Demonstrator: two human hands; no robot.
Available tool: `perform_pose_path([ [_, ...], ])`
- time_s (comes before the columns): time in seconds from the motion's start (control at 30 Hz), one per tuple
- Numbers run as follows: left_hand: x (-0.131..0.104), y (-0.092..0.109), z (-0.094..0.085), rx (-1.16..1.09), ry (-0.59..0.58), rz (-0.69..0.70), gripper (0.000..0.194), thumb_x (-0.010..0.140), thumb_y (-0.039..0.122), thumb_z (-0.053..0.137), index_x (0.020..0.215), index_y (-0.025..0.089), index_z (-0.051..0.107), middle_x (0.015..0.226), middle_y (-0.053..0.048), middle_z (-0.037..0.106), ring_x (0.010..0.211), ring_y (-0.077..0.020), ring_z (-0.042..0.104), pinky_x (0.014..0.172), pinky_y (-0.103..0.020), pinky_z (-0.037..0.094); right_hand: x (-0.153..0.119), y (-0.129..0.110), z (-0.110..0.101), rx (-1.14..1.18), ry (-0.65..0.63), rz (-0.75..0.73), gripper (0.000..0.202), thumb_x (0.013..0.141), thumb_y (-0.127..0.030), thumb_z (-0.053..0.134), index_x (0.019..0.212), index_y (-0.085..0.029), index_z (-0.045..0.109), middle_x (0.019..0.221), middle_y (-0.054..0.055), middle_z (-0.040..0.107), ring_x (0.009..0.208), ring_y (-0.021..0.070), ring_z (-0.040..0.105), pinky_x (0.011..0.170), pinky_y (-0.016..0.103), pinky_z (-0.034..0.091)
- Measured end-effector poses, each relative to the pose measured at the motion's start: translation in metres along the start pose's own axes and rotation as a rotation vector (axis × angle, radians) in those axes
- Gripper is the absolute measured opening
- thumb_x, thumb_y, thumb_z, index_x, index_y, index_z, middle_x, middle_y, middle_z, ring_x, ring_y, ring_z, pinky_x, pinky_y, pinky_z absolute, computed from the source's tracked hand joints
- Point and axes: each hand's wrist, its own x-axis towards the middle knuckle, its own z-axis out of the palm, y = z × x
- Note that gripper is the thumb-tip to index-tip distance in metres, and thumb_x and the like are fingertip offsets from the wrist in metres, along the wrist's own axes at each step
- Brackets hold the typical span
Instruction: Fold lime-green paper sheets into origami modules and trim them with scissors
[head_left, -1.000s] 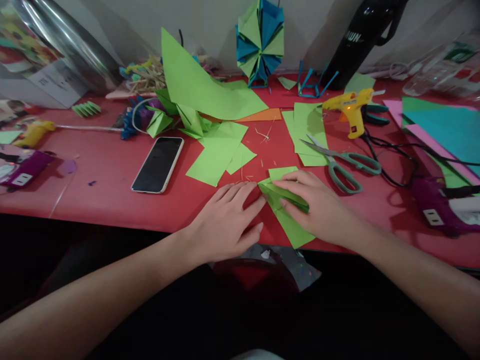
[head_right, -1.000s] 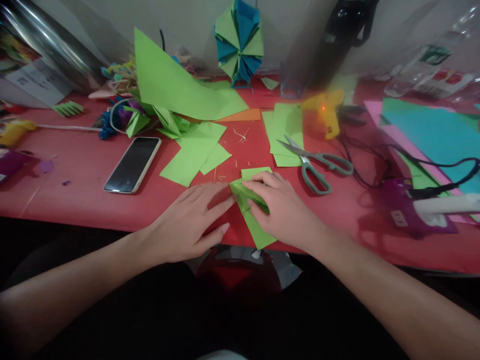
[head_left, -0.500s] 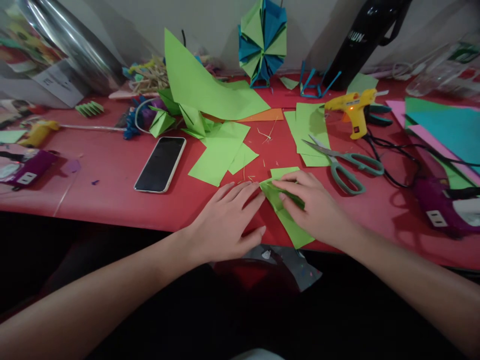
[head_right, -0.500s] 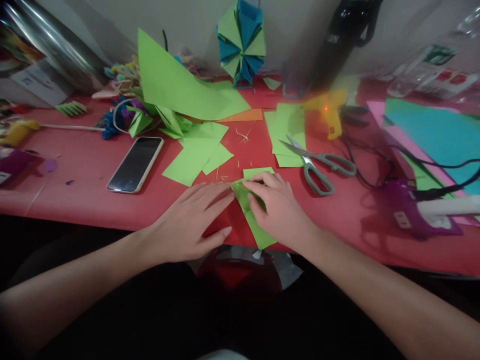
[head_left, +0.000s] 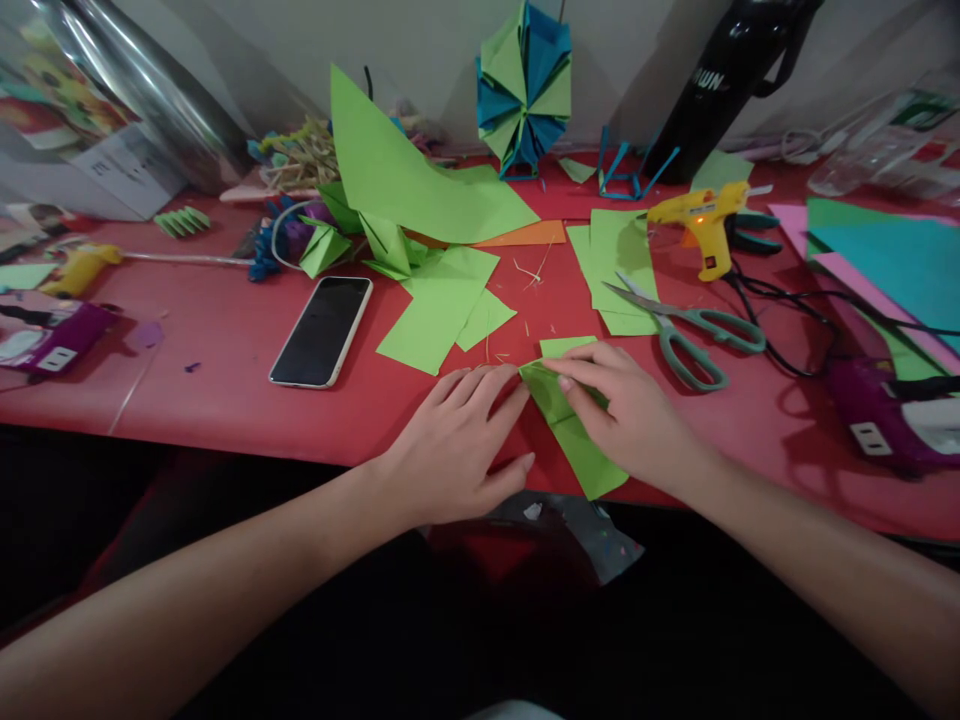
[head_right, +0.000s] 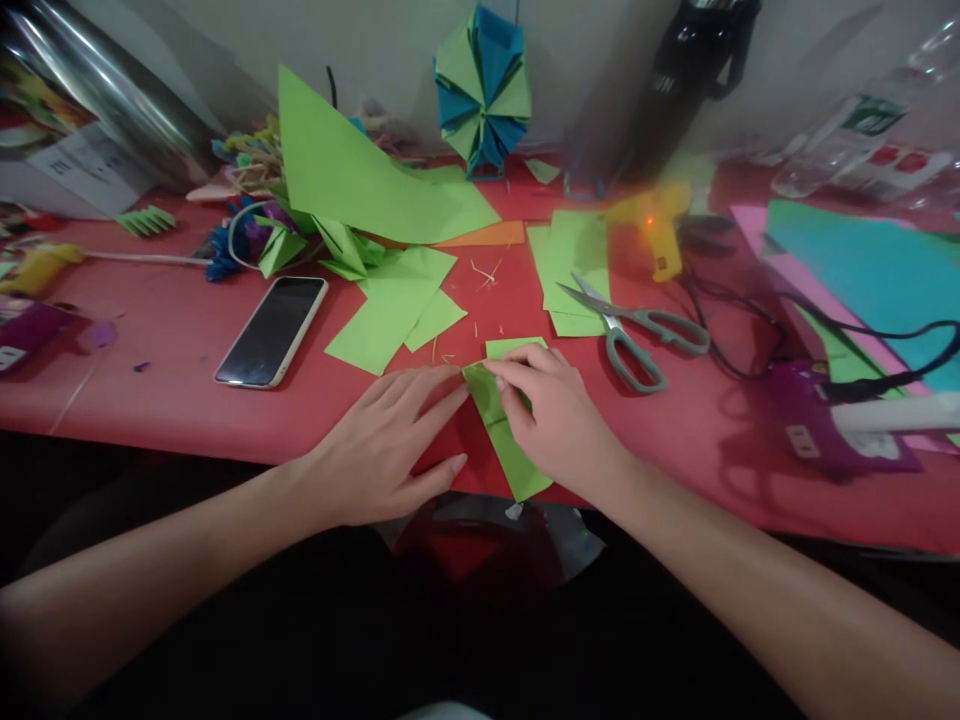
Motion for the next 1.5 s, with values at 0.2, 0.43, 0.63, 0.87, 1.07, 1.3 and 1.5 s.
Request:
perform_pose_path([
  [0.2, 0.0, 0.0, 0.0, 0.052, 0.002, 0.033, 0.06, 0.101, 0.045, 0.045, 0.145, 0.005, 0.052, 0.154, -0.023, 0.048, 0.14, -0.0389, 0.047, 0.117, -0.054, 0.039, 0.001, 0.001, 0.001, -0.007, -0.006, 0.0, 0.035, 0.1, -0.019, 0.049, 0.126, -0.02, 0.072, 0.117, 0.012, 0.067, 0.112, 0.0279, 0.062, 0.098, 0.047, 0.052],
  [0.43, 0.003, -0.002, -0.001, 0.06, -0.009, 0.094, 0.061, 0.103, 0.044, 0.044, 0.147, 0.002, 0.049, 0.151, -0.021, 0.054, 0.141, -0.0352, 0.048, 0.121, -0.051, 0.035, 0.0, 0.002, 0.001, -0.015, -0.005, -0.026, 0.034, 0.101, -0.02, 0.048, 0.124, -0.023, 0.072, 0.117, 0.011, 0.067, 0.113, 0.0279, 0.063, 0.098, 0.048, 0.052],
  [0.63, 0.004, -0.002, -0.006, 0.006, -0.004, 0.099, 0.055, 0.1, 0.038, 0.049, 0.147, 0.008, 0.05, 0.149, -0.017, 0.056, 0.138, -0.0331, 0.051, 0.119, -0.05, 0.038, -0.008, 0.001, -0.001, -0.076, -0.053, -0.071, 0.037, 0.101, -0.019, 0.047, 0.131, -0.025, 0.068, 0.125, 0.012, 0.064, 0.12, 0.0301, 0.058, 0.101, 0.053, 0.051],
  [0.87, 0.008, -0.001, -0.004, 0.01, -0.018, 0.095, 0.055, 0.101, 0.039, 0.048, 0.146, 0.008, 0.05, 0.145, -0.018, 0.058, 0.135, -0.0338, 0.053, 0.116, -0.05, 0.04, -0.011, 0.003, 0.002, -0.171, -0.078, -0.1, 0.038, 0.102, -0.019, 0.044, 0.131, -0.02, 0.068, 0.128, 0.015, 0.061, 0.12, 0.0315, 0.057, 0.1, 0.054, 0.05],
  [1.07, 0.009, -0.002, -0.003, 0.033, -0.013, 0.083, 0.056, 0.101, 0.039, 0.046, 0.147, 0.006, 0.048, 0.143, -0.019, 0.058, 0.132, -0.0342, 0.054, 0.113, -0.05, 0.042, -0.014, -0.004, 0.001, -0.278, -0.102, -0.084, 0.034, 0.102, -0.027, 0.048, 0.129, -0.021, 0.068, 0.13, 0.016, 0.06, 0.117, 0.0331, 0.056, 0.096, 0.055, 0.049],
  [1.3, 0.012, -0.002, -0.002, 0.085, -0.015, 0.095, 0.055, 0.101, 0.041, 0.044, 0.141, 0.005, 0.055, 0.15, -0.021, 0.051, 0.137, -0.0373, 0.047, 0.116, -0.051, 0.038, -0.015, -0.01, -0.002, -0.312, -0.144, -0.111, 0.039, 0.101, -0.031, 0.05, 0.135, -0.017, 0.063, 0.138, 0.017, 0.058, 0.128, 0.034, 0.052, 0.104, 0.058, 0.046],
  [1.5, 0.015, -0.003, -0.001, 0.077, -0.008, 0.124, 0.056, 0.101, 0.041, 0.045, 0.145, 0.006, 0.052, 0.147, -0.019, 0.056, 0.137, -0.0347, 0.048, 0.118, -0.05, 0.036, -0.025, 0.0, -0.02, -0.302, -0.298, -0.181, 0.054, 0.106, -0.042, 0.042, 0.153, -0.016, 0.047, 0.162, 0.013, 0.046, 0.149, 0.0306, 0.041, 0.119, 0.055, 0.04],
])
